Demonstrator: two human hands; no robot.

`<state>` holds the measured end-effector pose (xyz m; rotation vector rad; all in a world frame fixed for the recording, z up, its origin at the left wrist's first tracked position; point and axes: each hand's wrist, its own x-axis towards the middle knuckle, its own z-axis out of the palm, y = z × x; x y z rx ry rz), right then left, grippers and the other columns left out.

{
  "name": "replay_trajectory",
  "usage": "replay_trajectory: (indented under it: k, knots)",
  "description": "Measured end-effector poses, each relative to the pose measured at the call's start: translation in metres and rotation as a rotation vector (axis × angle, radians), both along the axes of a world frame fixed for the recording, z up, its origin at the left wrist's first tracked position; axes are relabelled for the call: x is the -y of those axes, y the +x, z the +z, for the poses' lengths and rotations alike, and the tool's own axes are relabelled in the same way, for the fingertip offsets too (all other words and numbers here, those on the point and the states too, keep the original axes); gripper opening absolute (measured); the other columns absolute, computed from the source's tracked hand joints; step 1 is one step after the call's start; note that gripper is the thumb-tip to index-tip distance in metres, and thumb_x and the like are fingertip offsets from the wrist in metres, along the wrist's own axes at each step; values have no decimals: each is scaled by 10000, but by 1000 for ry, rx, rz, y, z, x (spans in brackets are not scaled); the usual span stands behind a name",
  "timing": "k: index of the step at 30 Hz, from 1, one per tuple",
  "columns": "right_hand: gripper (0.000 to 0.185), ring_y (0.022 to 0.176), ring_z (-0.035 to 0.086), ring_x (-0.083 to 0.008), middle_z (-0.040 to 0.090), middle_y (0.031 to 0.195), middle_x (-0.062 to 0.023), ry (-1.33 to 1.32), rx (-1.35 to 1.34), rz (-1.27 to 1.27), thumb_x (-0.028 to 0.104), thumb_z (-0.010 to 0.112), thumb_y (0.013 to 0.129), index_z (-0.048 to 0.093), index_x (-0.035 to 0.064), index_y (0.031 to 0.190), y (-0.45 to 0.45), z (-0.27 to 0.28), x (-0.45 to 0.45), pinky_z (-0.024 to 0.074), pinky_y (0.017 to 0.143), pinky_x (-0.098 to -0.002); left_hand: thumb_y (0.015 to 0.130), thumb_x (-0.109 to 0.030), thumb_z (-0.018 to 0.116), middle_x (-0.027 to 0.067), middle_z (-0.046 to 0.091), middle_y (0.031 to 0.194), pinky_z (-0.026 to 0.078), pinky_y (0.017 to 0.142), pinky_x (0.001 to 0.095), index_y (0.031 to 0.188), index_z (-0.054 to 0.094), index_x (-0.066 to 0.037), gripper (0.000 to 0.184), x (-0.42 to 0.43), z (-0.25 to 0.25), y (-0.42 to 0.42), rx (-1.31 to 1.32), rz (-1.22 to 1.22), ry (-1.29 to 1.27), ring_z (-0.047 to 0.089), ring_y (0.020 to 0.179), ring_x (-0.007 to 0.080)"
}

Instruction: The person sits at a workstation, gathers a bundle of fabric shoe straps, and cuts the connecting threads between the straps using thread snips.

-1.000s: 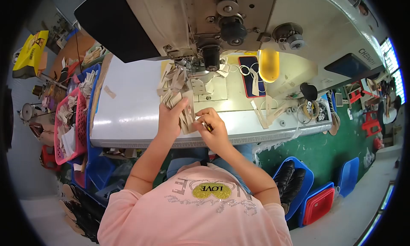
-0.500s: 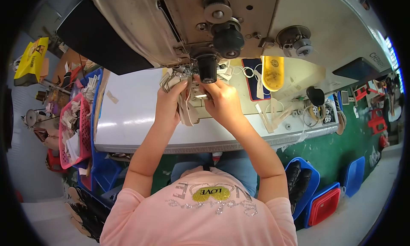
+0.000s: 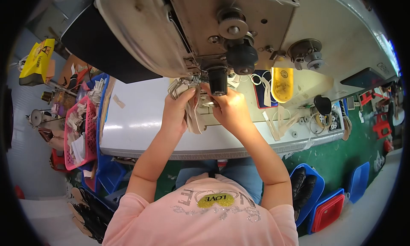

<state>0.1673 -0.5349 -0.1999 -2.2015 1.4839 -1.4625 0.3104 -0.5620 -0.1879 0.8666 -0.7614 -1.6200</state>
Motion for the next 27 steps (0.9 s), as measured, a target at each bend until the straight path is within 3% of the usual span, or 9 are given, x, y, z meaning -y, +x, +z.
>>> replay_trajectory:
  k: [4,7,19,27]
  knots:
    - [517,770,635,-222,605,927,-106,145,-81,-28,-105,516,654,592,109,1118,-1,7,-5,520,635,-290,801,-41,589,44,587,881,483,658,249,1024,538,-1,232,2,-7,5,-17,-70,-21,571,743,107]
    - [511,773,634,-218,605,915,-105,141,-94,-20,-111,513,656,590,95,1117,-2,8,-4,517,630,-291,796,-40,585,29,578,771,419,546,242,912,569,-17,119,0,-1,1,-12,-23,-1,531,642,95]
    - [501,811,635,-222,606,933,-118,197,-61,13,-125,490,682,576,80,1131,-2,13,-6,525,669,-294,779,-24,641,44,598,935,464,724,241,1032,554,4,269,-19,-5,3,-25,-24,-12,569,832,100]
    - [483,834,641,-213,608,997,-122,180,-80,-5,-111,503,706,578,97,1135,-2,12,-7,530,683,-297,776,-32,664,45,604,911,473,692,237,1028,553,10,279,-38,-12,5,45,-10,-65,576,776,100]
